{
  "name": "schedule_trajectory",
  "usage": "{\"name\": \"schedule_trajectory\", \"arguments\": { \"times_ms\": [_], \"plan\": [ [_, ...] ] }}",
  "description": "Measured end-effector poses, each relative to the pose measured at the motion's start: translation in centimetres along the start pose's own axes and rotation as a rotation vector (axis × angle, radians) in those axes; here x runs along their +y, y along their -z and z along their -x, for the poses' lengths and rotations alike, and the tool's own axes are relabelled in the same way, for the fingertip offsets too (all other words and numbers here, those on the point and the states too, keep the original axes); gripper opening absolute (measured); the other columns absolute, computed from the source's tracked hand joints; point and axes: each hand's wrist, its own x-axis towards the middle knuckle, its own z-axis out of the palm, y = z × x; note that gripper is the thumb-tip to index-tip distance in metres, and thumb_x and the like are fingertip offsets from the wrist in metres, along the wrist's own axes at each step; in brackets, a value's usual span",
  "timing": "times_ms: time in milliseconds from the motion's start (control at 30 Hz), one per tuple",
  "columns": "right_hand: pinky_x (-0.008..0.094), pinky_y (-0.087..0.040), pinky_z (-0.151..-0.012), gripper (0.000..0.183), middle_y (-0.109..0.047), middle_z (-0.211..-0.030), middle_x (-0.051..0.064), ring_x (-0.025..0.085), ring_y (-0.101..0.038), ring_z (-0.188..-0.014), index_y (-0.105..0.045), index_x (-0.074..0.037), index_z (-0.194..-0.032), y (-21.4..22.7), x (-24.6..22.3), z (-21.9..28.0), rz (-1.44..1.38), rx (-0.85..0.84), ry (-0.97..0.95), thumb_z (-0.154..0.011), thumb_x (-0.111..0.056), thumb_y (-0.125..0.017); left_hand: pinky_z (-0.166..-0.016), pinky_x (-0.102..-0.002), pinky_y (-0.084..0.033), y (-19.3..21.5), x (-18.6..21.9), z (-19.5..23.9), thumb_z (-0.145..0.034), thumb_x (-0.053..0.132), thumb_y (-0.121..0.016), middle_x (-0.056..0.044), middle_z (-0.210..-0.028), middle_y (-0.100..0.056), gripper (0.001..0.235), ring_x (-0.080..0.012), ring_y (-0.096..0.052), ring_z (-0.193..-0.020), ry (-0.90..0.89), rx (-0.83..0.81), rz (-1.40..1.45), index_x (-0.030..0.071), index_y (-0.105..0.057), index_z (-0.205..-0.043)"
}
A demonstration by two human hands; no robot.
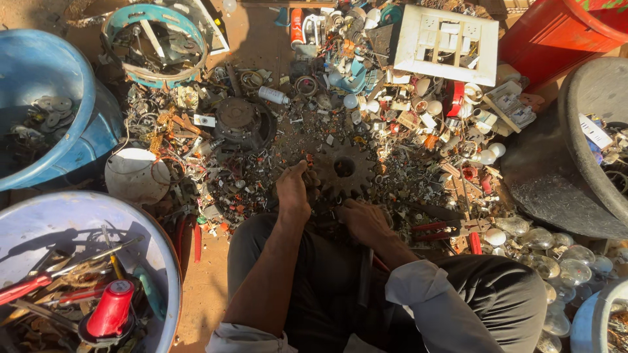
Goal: The person sits on the ground and uses a hammer and pliers to dismantle a metal gear-like object. They repeatedly strike the object with the hammer to break it apart and use pliers to pull off pieces. The person works on the object continuously, separating fragments and discarding them into the surrounding pile of scrap.
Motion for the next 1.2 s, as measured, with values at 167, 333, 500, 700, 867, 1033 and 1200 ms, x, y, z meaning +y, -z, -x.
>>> {"name": "schedule_trajectory", "arguments": {
  "times_ms": [167, 333, 500, 700, 867, 1033, 1200],
  "plan": [
    [0.046, -0.052, -0.084, 0.037, -0.067, -0.098, 0.010, 0.030, -0.069, -0.095, -0.075, -0.018, -0.119, -0.7, 1.4, 0.6, 0.046, -0.059, 0.211, -0.088, -0.008, -0.059, -0.057, -0.042, -0.051, -0.7, -0.2, -0.6, -0.103, 0.025, -0.063, -0.009, -0.079, -0.066, 0.023, -0.0222, -0.065, -0.066, -0.010, -0.031, -0.017, 0.009, -0.059, -0.087],
    [0.046, -0.056, -0.076, 0.022, -0.072, -0.101, 0.012, 0.032, -0.072, -0.089, -0.079, -0.013, -0.107, -3.2, 0.5, 0.2, 0.140, -0.225, 0.107, -0.100, -0.021, -0.060, -0.056, -0.042, -0.051, -1.0, -0.4, -0.3, -0.104, 0.024, -0.062, -0.010, -0.077, -0.066, 0.029, -0.0215, -0.064, -0.064, -0.038, -0.093, -0.015, 0.007, -0.057, -0.081],
    [0.047, -0.055, -0.069, 0.024, -0.071, -0.102, 0.013, 0.033, -0.071, -0.084, -0.076, -0.015, -0.114, -2.7, 0.5, 0.2, 0.095, -0.134, 0.188, -0.094, -0.017, -0.062, -0.058, -0.041, -0.053, -0.3, 1.7, 0.6, -0.105, 0.024, -0.059, -0.010, -0.077, -0.065, 0.030, -0.0227, -0.065, -0.066, -0.014, 0.010, 0.085, 0.008, -0.058, -0.079],
    [0.048, -0.053, -0.074, 0.027, -0.070, -0.102, 0.007, 0.030, -0.070, -0.084, -0.068, -0.016, -0.120, -2.3, 2.2, 1.9, -0.115, 0.217, 0.176, -0.095, -0.010, -0.060, -0.057, -0.038, -0.054, 4.3, 6.6, 0.1, -0.108, 0.031, -0.047, -0.010, -0.082, -0.066, 0.028, -0.0224, -0.064, -0.069, -0.196, 0.131, 0.479, 0.009, -0.059, -0.094],
    [0.048, -0.049, -0.069, 0.013, -0.063, -0.101, 0.012, 0.031, -0.061, -0.080, -0.062, -0.006, -0.116, -3.7, 1.9, 1.7, -0.617, 0.459, 0.219, -0.109, -0.016, -0.057, -0.060, -0.038, -0.055, 4.8, 6.5, -0.2, -0.108, 0.026, -0.048, -0.011, -0.083, -0.067, 0.024, -0.0229, -0.065, -0.070, -0.138, 0.193, 0.405, 0.007, -0.060, -0.098],
    [0.043, -0.050, -0.061, 0.017, -0.064, -0.080, 0.008, 0.020, -0.058, -0.064, -0.060, -0.002, -0.110, -1.5, 1.1, 1.7, -0.989, 0.471, -0.070, -0.109, -0.017, -0.053, -0.064, -0.045, -0.057, 1.9, 3.6, 0.2, -0.106, 0.017, -0.046, -0.017, -0.081, -0.068, 0.027, -0.0281, -0.066, -0.069, -0.079, -0.023, 0.195, 0.001, -0.061, -0.091],
    [0.037, -0.047, -0.053, 0.030, -0.058, -0.070, 0.008, 0.016, -0.055, -0.057, -0.067, -0.001, -0.128, 2.8, -1.7, 3.8, -0.880, 0.463, -0.004, -0.109, -0.018, -0.051, -0.066, -0.047, -0.058, -1.0, 0.3, 2.2, -0.104, 0.015, -0.044, -0.017, -0.083, -0.068, 0.027, -0.0292, -0.066, -0.071, 0.001, -0.347, 0.286, 0.000, -0.062, -0.093]
  ]
}}
